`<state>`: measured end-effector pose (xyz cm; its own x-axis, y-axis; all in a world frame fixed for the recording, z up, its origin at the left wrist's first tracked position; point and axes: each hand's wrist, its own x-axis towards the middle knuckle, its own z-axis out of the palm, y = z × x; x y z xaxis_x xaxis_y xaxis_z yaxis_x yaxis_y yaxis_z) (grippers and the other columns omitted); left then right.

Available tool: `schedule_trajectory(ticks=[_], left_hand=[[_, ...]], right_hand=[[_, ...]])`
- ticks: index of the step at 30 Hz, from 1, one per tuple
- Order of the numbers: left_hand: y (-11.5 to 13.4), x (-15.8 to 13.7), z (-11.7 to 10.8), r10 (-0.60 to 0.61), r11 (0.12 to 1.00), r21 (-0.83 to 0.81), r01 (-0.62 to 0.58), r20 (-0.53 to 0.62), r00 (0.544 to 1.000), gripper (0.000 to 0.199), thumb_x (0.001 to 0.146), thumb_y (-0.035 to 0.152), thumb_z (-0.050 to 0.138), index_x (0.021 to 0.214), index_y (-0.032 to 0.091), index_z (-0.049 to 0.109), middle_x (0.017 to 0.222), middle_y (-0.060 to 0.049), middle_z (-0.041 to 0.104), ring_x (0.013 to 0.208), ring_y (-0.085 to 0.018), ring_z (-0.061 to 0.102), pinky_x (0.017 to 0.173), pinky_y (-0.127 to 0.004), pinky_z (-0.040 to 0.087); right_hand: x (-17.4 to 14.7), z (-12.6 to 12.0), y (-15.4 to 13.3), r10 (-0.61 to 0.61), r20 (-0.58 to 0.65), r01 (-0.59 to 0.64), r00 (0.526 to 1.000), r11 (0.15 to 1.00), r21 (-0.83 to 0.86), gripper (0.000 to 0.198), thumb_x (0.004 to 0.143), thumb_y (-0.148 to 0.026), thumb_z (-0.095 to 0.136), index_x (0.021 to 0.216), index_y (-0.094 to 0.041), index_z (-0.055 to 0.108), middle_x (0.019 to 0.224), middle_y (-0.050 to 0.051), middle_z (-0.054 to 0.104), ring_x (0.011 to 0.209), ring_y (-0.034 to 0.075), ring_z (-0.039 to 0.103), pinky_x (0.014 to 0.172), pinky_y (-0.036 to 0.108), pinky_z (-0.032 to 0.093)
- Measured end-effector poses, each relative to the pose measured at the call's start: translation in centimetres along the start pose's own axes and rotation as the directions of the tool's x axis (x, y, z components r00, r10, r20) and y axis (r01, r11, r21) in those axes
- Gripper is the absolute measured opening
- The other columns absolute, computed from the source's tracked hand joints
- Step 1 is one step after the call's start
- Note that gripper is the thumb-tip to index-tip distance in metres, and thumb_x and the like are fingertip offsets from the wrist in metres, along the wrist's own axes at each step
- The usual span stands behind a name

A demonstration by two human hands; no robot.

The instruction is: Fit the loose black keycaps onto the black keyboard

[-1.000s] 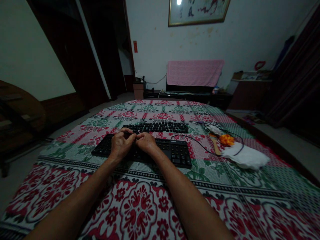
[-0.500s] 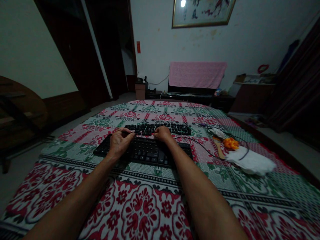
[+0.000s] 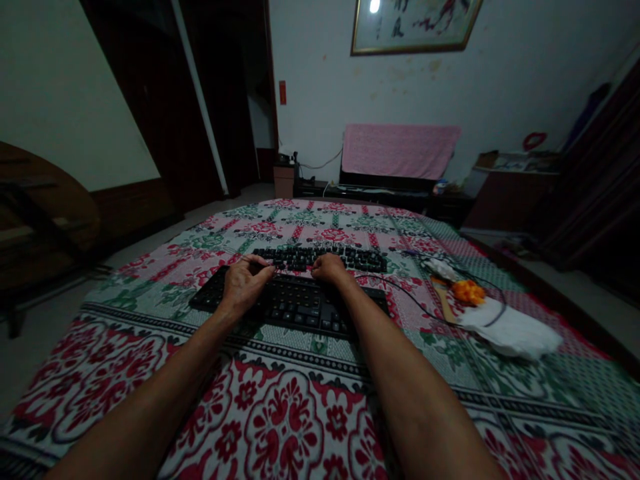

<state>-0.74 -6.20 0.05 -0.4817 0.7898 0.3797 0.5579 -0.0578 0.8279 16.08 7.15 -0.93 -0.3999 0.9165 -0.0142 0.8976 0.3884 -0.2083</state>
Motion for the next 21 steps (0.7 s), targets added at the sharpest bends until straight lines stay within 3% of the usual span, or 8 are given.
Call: schedule_trajectory(ticks=[11, 21], left_hand=[[-0.2, 0.2, -0.1, 0.011, 1.0, 0.022, -0.011, 0.034, 0.999, 0.016, 0.066, 0.034, 0.061, 0.074, 0.019, 0.061, 0.064, 0.001, 0.064, 0.062, -0.015, 0.061, 0.063, -0.024, 0.044], [0.0, 0.1, -0.3, -0.003, 0.999, 0.034, 0.002, 0.036, 0.999, 0.016, 0.066, 0.034, 0.062, 0.074, 0.02, 0.061, 0.064, 0.0, 0.064, 0.062, -0.015, 0.06, 0.062, -0.024, 0.044]], right_hand=[[-0.1, -0.5, -1.1, -0.006, 0.028, 0.009, 1.0, 0.994, -0.109, 0.026, 0.074, -0.017, 0.057, 0.094, -0.013, 0.074, 0.096, 0.011, 0.072, 0.091, 0.022, 0.066, 0.077, 0.022, 0.046], [-0.1, 0.2, -1.2, -0.107, -0.038, 0.102, 0.994, 0.989, -0.111, 0.027, 0.078, -0.019, 0.051, 0.092, -0.016, 0.074, 0.092, 0.009, 0.072, 0.09, 0.019, 0.066, 0.076, 0.02, 0.044]])
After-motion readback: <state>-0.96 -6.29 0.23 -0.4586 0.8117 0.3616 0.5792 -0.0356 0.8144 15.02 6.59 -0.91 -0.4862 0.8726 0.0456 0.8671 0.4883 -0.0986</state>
